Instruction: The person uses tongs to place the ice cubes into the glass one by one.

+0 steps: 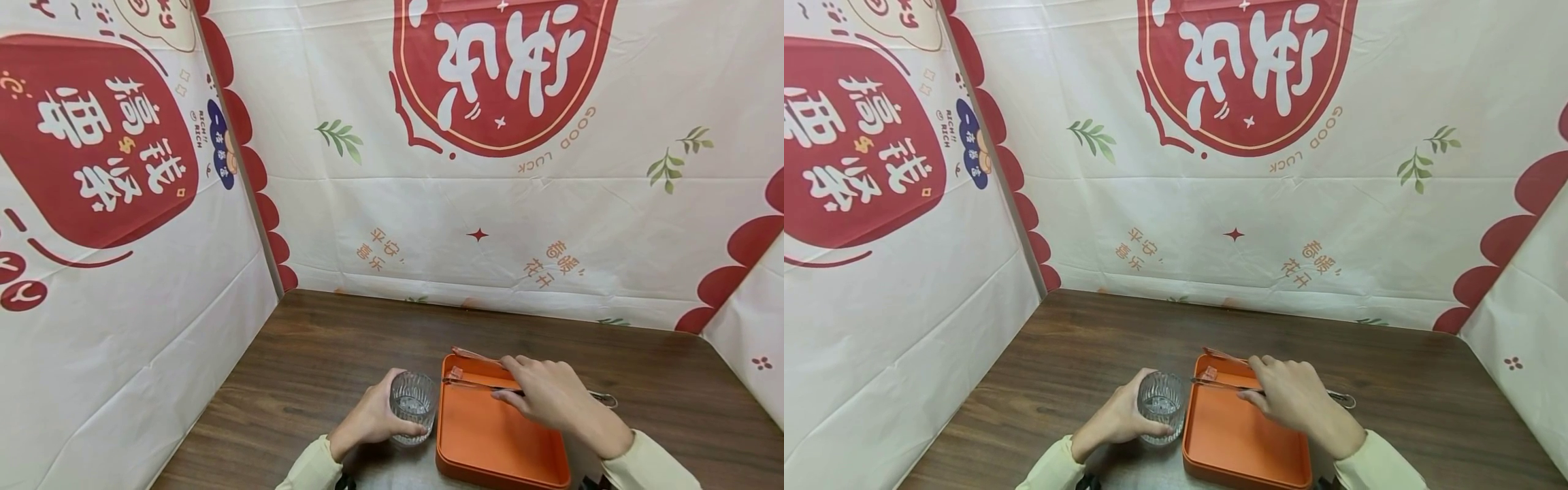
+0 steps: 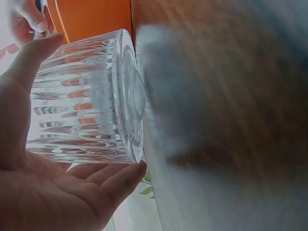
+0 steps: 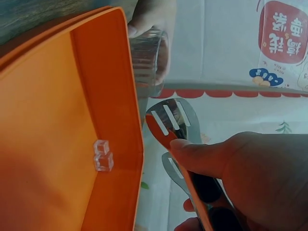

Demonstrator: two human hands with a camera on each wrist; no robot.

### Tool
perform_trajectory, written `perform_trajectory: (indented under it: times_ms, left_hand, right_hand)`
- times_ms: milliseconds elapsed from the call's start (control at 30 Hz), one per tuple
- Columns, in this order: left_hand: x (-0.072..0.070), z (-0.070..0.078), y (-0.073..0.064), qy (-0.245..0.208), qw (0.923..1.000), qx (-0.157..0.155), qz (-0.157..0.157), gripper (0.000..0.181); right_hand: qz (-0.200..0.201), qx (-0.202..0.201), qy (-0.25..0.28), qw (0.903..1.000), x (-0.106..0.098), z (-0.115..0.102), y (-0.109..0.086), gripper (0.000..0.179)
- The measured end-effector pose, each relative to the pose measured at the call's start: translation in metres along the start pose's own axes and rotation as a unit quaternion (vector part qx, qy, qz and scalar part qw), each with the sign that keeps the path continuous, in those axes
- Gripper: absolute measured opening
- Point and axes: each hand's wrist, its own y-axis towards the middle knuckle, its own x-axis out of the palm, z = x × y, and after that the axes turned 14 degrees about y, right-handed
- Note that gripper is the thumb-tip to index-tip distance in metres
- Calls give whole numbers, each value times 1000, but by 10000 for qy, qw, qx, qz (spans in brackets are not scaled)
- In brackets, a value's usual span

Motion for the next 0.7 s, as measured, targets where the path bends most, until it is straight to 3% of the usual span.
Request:
perform_trajectory:
  times_ms: [233, 700]
  left_hand:
    - [0, 0, 0, -29, 10000, 0, -6, 87]
    - [0, 0, 1, -45, 10000, -32, -21, 87]
  right_hand:
    - [-163, -45, -135, 9998, 7, 10, 2, 41]
    - [-685, 142, 104, 9975, 22, 18, 8, 44]
